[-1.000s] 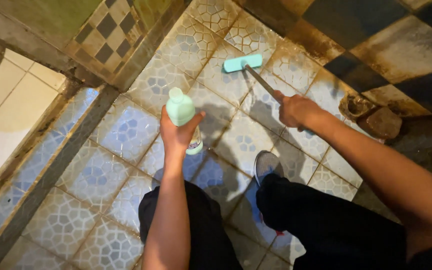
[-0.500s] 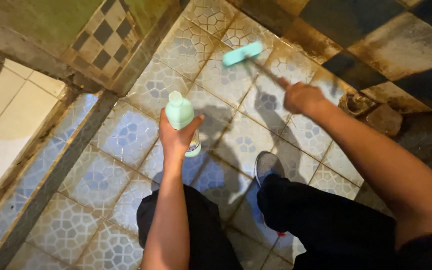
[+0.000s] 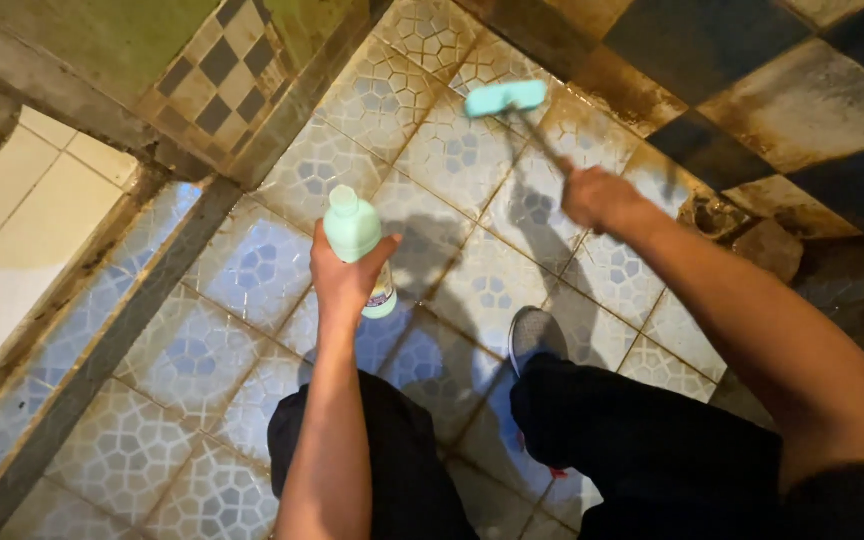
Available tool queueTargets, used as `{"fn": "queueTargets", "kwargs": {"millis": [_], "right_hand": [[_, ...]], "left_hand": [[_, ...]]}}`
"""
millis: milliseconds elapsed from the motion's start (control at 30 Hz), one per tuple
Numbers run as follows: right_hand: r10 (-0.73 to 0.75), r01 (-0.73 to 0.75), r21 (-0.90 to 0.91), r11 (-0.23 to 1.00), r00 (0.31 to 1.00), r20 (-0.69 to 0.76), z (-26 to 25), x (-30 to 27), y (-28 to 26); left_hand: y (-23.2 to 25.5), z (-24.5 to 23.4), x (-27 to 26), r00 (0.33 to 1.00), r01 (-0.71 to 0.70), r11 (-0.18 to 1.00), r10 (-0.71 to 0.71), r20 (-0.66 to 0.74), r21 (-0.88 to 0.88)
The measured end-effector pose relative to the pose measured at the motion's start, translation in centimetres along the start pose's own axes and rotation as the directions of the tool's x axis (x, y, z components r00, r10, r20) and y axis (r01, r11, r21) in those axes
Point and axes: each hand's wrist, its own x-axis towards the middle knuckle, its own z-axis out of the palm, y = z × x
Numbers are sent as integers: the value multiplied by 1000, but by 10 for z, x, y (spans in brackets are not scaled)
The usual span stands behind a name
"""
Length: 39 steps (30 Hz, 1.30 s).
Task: The person scrubs a tiled floor with a long-handled brush while holding a bottle of cleaning liquid. They repeatedly apply the liquid and scrub the same small area near a drain, moving the brush back and forth across the wet tiles.
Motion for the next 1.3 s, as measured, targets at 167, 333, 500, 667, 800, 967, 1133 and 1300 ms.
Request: {"fn": "queueTargets", "kwargs": {"millis": [167,333,500,667,800,967,1133,1300], "right_hand": [[-117,119,-40,992,992,40,-15,-32,-36],[-21,20,39,999,1000,16,3,52,-2],[-210,211,-15,977,976,55,-1,-3,-70],[-243,232,-134,963,967,-77,0,84,-44],[-209,210,-67,975,978,15,-35,-2,-74],[-356,379,-134,916,919,170,-19,-48,-108],[-253,242,-168,956,966,-50,-16,34,-60],[-275,275,-113,955,961,10,-35,-33,-86]], "left_hand": [[3,0,-2,1000,6,999,-6,-15,35],[12,-22,-5,998,47,996,-44,-38,70],[-2,-41,-1,991,70,995,-61,-116,71],[3,-48,0,986,16,1000,-14,-169,10],[1,-57,-15,987,60,998,-54,-148,35],[-4,-65,-12,976,51,997,-37,-215,58],[13,-68,-26,977,77,997,-74,-197,7],[8,-78,-27,972,86,996,-81,-223,15]]}}
